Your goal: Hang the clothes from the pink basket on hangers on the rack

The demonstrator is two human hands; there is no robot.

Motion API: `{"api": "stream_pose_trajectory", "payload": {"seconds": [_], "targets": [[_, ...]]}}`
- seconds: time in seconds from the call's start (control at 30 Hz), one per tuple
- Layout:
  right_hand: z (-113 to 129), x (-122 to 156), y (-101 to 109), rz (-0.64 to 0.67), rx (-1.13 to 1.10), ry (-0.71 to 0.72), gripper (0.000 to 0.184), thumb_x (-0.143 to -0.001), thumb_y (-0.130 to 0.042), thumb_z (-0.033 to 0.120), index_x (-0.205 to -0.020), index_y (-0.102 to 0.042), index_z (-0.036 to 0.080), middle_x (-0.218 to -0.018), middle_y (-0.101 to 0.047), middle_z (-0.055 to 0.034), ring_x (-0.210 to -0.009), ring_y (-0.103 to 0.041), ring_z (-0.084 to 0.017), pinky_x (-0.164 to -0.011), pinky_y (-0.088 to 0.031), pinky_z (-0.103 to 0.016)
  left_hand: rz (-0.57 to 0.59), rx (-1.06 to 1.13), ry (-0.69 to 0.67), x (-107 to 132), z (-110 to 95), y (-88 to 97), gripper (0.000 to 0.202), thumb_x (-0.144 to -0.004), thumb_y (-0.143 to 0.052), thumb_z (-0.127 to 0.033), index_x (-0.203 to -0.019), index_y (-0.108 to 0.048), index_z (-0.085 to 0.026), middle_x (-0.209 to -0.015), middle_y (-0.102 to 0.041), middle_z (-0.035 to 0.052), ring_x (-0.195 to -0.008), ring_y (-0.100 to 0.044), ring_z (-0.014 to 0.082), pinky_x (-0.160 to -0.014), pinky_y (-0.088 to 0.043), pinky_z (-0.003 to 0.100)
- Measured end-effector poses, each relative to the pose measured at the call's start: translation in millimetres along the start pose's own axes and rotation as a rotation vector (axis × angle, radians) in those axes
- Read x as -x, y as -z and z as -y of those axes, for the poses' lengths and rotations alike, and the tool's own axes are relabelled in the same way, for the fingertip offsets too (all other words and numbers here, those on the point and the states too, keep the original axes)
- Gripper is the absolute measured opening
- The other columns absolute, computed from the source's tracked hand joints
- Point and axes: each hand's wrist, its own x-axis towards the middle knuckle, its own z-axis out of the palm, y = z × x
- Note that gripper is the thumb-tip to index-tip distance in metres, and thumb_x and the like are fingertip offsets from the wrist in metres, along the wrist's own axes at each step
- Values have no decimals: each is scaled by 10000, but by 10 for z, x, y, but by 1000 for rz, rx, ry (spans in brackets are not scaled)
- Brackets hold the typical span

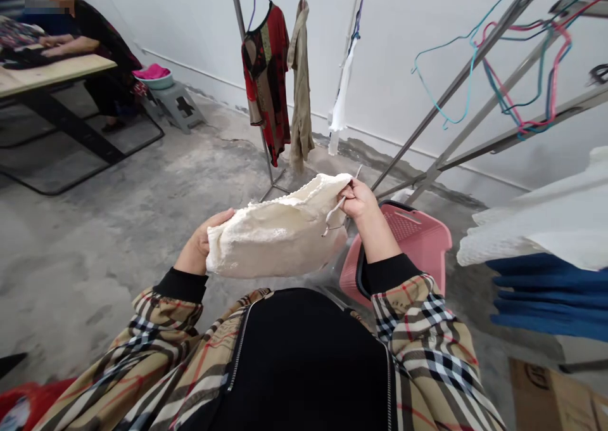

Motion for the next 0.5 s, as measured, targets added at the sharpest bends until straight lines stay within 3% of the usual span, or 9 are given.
{"api": "stream_pose_trajectory", "payload": {"seconds": [0.17, 0.23, 0.4, 0.5], "targets": [[-103, 99, -86, -47, 30, -52, 401, -854, -545, 124, -565, -278, 195, -363, -256, 115, -291, -153, -8, -274, -221, -99, 336, -282, 137, -3, 62, -257, 447, -695, -740, -430, -1042, -698, -151, -928, -711, 98, -772, -658, 202, -662, -514, 292], [-209, 166, -177, -42, 59, -99, 379, -878, -549, 156, -574, -324, 189, -368, -287, 111, -291, -150, -3, -267, -197, -95, 349, -421, 52, -98, 149, -432, 519, -734, -712, -413, -1182, -624, -167, -1038, -673, 104, -825, -638, 175, -692, -514, 281], [-517, 291, -400, -5, 135, -163, 319, -905, -572, 211, -637, -401, 180, -398, -323, 112, -289, -167, 3, -249, -153, -92, 1, -575, -547, -405, 374, -961, 774, -702, -718, -316, -1391, -394, -180, -1316, -487, 172, -983, -582, 190, -784, -521, 314], [-591, 309, -425, -26, 202, -159, 242, -918, -553, 218, -709, -440, 172, -423, -355, 112, -295, -167, 4, -248, -147, -90, -227, -700, -891, -463, 383, -1204, 620, -748, -671, -286, -1327, -474, -187, -1293, -482, 157, -1051, -560, 211, -856, -508, 355]]}}
